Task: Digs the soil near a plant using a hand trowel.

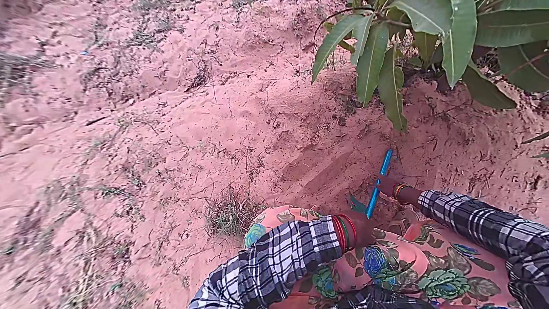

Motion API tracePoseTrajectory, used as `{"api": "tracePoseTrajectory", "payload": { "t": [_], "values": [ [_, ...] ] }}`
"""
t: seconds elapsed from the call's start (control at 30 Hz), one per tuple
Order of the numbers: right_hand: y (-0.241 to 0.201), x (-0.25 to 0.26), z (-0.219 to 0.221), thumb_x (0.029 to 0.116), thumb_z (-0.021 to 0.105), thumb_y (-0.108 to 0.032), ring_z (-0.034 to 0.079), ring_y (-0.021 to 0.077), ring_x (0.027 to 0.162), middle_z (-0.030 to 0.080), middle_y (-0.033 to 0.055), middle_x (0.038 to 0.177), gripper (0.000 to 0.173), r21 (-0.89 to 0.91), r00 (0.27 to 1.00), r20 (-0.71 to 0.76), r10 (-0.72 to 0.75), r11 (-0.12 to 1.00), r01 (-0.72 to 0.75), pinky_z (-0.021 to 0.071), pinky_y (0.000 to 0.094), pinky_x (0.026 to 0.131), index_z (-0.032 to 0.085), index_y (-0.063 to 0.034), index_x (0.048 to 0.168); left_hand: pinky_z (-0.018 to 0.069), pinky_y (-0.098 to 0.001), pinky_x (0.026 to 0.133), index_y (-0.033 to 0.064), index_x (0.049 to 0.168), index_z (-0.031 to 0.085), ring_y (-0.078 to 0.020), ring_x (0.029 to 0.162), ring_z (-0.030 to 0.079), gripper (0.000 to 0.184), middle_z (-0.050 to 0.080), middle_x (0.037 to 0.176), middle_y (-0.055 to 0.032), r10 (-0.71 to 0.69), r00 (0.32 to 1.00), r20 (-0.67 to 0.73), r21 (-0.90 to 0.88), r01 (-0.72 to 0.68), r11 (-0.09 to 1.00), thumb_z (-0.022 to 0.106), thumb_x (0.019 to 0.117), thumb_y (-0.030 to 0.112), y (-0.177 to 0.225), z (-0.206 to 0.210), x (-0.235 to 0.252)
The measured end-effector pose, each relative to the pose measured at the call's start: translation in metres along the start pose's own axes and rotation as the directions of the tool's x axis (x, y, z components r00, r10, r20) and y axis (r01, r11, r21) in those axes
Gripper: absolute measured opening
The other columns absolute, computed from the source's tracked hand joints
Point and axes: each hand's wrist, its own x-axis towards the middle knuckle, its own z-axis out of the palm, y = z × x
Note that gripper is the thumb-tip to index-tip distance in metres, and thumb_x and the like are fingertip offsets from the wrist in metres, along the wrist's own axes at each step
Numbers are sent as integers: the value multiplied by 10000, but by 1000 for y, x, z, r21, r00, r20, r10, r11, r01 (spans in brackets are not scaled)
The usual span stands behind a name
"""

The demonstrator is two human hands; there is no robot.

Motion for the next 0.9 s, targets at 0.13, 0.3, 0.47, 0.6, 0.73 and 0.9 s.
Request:
{"api": "tracePoseTrajectory", "payload": {
  "t": [0.13, 0.3, 0.47, 0.6, 0.73, 0.9],
  "values": [
    [-6, -4, 41, 1040, 574, -159, 670, 358, 1129, 528, 294, 1418, 810, 744, 963, -187, 194, 669, 10, 568, 496, 918, 46, -98, 1651, 416, -624, 1087, 63, 1567, 396, -454, 1366, 509, 524, 479, 1512, -273, 23, 999, -31, -10, -23, 1000, 495, 1094, 267, -4, 6, 8],
    [-24, 3, 82, 1012, 684, -187, 604, 152, 561, 554, 85, 789, 457, 959, 964, -71, 258, 283, -5, 591, 329, 574, 421, 14, 1328, 415, -625, 1075, 72, 1571, 393, -465, 1348, 516, 511, 490, 1494, -283, 38, 999, -28, 23, -38, 999, 478, 1099, 247, 4, 3, 11],
    [-9, 17, 162, 1019, 635, -286, 568, 147, 554, 610, 178, 705, 544, 414, 634, -731, -254, 573, 707, 479, 256, 518, 556, 251, 1058, 465, -631, 1007, 111, 1559, 414, -455, 1289, 563, 513, 532, 1457, -251, 43, 995, -85, 52, -38, 998, 462, 1102, 340, 2, 13, 19],
    [-60, -56, 115, 1047, 612, -352, 594, 368, 1267, 603, 298, 1362, 626, 414, 978, -139, -152, 888, 198, 424, 474, 1108, 463, 84, 1471, 491, -665, 967, 138, 1552, 432, -460, 1247, 587, 528, 559, 1407, -249, 20, 993, -120, 11, -19, 1000, 530, 1078, 349, 8, 13, 12],
    [-128, -165, 80, 1030, 561, -220, 628, 222, 1196, 657, 125, 1303, 369, 373, 983, -169, 78, 928, -9, 459, 455, 1005, 598, -99, 1377, 487, -655, 981, 106, 1551, 428, -461, 1253, 584, 521, 554, 1413, -257, 10, 992, -123, 25, -7, 1000, 501, 1085, 327, 8, 14, 15],
    [-110, -74, 68, 1137, 405, -265, 561, 402, 1337, 554, 325, 1427, 517, 23, 954, -36, -298, 954, 299, 399, 473, 1141, 419, 109, 1493, 448, -639, 1036, 93, 1542, 442, -447, 1331, 534, 484, 506, 1491, -239, 30, 997, -65, -2, -30, 1000, 471, 1101, 292, 9, 3, 13]
  ]
}}
